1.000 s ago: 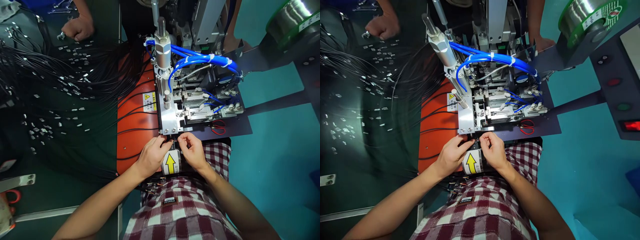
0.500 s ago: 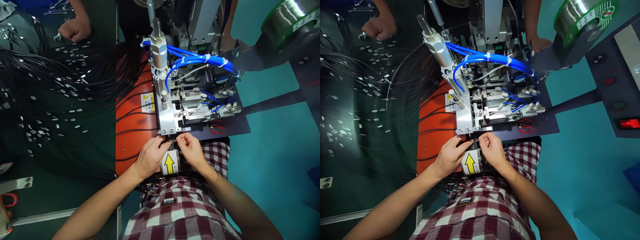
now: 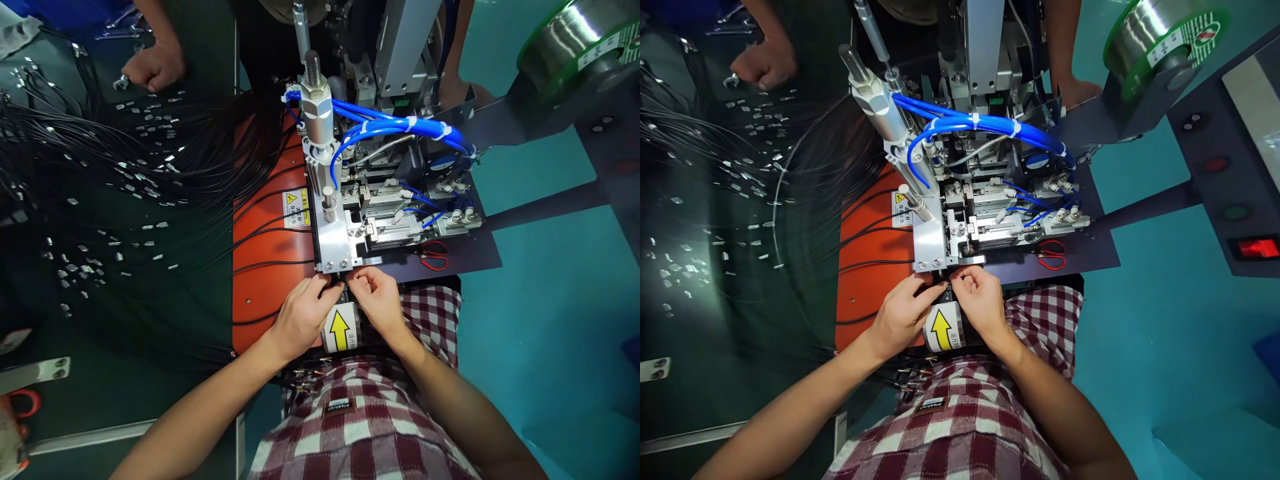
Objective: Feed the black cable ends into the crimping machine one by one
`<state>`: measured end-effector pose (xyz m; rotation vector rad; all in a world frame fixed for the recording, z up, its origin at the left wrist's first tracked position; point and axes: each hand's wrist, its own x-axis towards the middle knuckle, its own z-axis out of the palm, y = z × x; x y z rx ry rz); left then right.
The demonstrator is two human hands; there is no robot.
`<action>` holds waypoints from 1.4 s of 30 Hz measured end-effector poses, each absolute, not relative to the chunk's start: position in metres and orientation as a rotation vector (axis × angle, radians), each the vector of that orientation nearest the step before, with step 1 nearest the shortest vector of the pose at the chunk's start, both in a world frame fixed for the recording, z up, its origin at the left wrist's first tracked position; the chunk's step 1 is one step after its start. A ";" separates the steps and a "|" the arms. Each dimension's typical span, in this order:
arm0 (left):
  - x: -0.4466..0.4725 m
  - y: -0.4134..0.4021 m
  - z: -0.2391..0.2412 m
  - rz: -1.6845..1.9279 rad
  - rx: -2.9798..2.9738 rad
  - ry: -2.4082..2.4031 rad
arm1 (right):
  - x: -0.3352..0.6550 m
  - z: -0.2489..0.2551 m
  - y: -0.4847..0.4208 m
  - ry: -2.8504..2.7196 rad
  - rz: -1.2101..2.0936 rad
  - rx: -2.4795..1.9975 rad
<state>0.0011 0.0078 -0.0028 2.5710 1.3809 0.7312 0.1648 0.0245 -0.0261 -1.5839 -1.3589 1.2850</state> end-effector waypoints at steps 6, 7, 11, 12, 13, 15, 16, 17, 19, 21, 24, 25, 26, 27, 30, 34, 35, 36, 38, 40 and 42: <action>0.001 0.008 -0.003 0.706 2.570 1.392 | 0.163 -0.028 0.024 -1.448 1.130 -1.477; 0.001 0.008 -0.003 0.706 2.570 1.393 | 0.164 -0.028 0.024 -1.483 1.094 -1.462; 0.002 0.008 -0.003 0.701 2.556 1.388 | 0.170 -0.028 0.021 -1.495 1.059 -1.459; 0.001 0.008 -0.003 0.700 2.554 1.387 | 0.171 -0.029 0.020 -1.455 1.111 -1.460; 0.001 0.007 -0.003 0.698 2.555 1.386 | 0.171 -0.029 0.019 -1.404 1.176 -1.458; 0.001 0.007 -0.003 0.697 2.562 1.390 | 0.171 -0.030 0.019 -1.324 1.282 -1.446; 0.001 0.007 -0.003 0.698 2.566 1.393 | 0.171 -0.030 0.019 -1.314 1.304 -1.440; 0.001 0.007 -0.003 0.702 2.570 1.396 | 0.170 -0.030 0.020 -1.322 1.307 -1.437; 0.001 0.007 -0.003 0.707 2.577 1.401 | 0.170 -0.029 0.021 -1.343 1.300 -1.436; 0.001 0.007 -0.002 0.706 2.578 1.398 | 0.169 -0.028 0.022 -1.305 1.332 -1.438; 0.001 0.007 -0.002 0.696 2.568 1.392 | 0.169 -0.027 0.021 -1.253 1.369 -1.454; 0.001 0.007 -0.003 0.695 2.564 1.391 | 0.169 -0.027 0.020 -1.260 1.358 -1.464; 0.001 0.007 -0.003 0.694 2.561 1.389 | 0.169 -0.028 0.020 -1.267 1.344 -1.474; 0.001 0.007 -0.003 0.695 2.561 1.386 | 0.168 -0.028 0.020 -1.257 1.343 -1.479; 0.000 0.007 -0.004 0.694 2.558 1.380 | 0.169 -0.028 0.023 -1.075 1.495 -1.480; -0.001 0.007 -0.005 0.696 2.521 1.368 | 0.177 -0.027 0.031 -0.891 1.802 -1.429; -0.001 0.007 -0.006 0.698 2.516 1.366 | 0.180 -0.027 0.031 -0.897 1.804 -1.423; -0.001 0.007 -0.007 0.697 2.517 1.366 | 0.182 -0.027 0.031 -0.919 1.776 -1.426; -0.001 0.007 -0.008 0.692 2.529 1.363 | 0.185 -0.027 0.030 -0.985 1.678 -1.444; -0.002 0.007 -0.009 0.686 2.532 1.368 | 0.184 -0.027 0.026 -1.054 1.639 -1.434; -0.002 0.007 -0.009 0.677 2.515 1.372 | 0.180 -0.028 0.024 -1.049 1.643 -1.404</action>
